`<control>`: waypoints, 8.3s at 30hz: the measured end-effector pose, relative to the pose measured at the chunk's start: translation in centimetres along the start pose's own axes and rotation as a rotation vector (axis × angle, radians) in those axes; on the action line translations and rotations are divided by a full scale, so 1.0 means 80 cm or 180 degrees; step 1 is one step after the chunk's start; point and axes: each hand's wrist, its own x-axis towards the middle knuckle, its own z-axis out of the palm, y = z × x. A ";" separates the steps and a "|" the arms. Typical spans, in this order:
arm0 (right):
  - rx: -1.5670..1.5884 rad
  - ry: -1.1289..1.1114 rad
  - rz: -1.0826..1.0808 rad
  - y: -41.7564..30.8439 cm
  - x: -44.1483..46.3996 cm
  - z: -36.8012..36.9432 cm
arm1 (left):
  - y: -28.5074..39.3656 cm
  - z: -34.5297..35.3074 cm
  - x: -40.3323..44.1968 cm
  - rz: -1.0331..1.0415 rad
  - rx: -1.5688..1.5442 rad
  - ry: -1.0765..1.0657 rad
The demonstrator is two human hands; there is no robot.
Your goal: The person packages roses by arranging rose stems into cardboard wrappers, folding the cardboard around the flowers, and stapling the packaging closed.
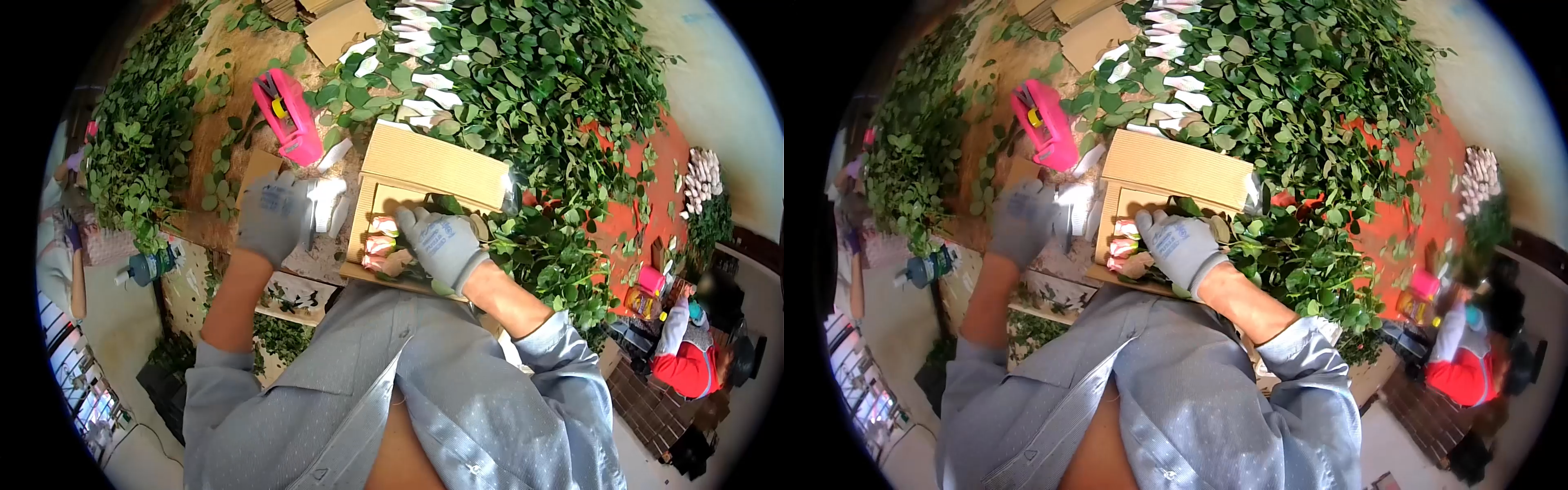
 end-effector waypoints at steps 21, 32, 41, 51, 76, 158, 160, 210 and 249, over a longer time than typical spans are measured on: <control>0.1056 0.2051 0.1474 0.210 0.061 -0.065 | 0.107 -0.021 -0.015 0.1218 -0.1296 -0.0198; -0.0597 0.0252 0.1945 0.288 0.081 -0.041 | 0.111 -0.025 -0.013 0.1133 -0.1269 -0.0142; -0.0807 0.3606 0.1000 0.238 -0.069 -0.204 | 0.109 -0.025 -0.025 0.1014 -0.1297 -0.0384; -0.0633 0.0383 0.0851 0.073 -0.141 -0.088 | 0.105 -0.007 -0.040 0.0874 -0.1276 -0.0521; -0.0573 0.0610 -0.0055 0.007 0.013 -0.011 | 0.108 -0.012 -0.039 0.0798 -0.1326 -0.0509; -0.0206 0.0126 0.1768 0.260 0.041 -0.022 | 0.132 -0.026 -0.006 0.0683 -0.1133 -0.0471; -0.0427 0.0563 0.1827 0.249 0.007 -0.070 | 0.132 -0.027 -0.009 0.0641 -0.1177 -0.0466; -0.1063 0.1732 -0.0003 0.002 0.013 -0.019 | 0.126 -0.002 -0.021 0.0634 -0.0897 -0.0267; -0.1629 0.1123 -0.0133 -0.005 0.013 -0.012 | 0.095 0.039 0.010 -0.0960 -0.2957 0.0149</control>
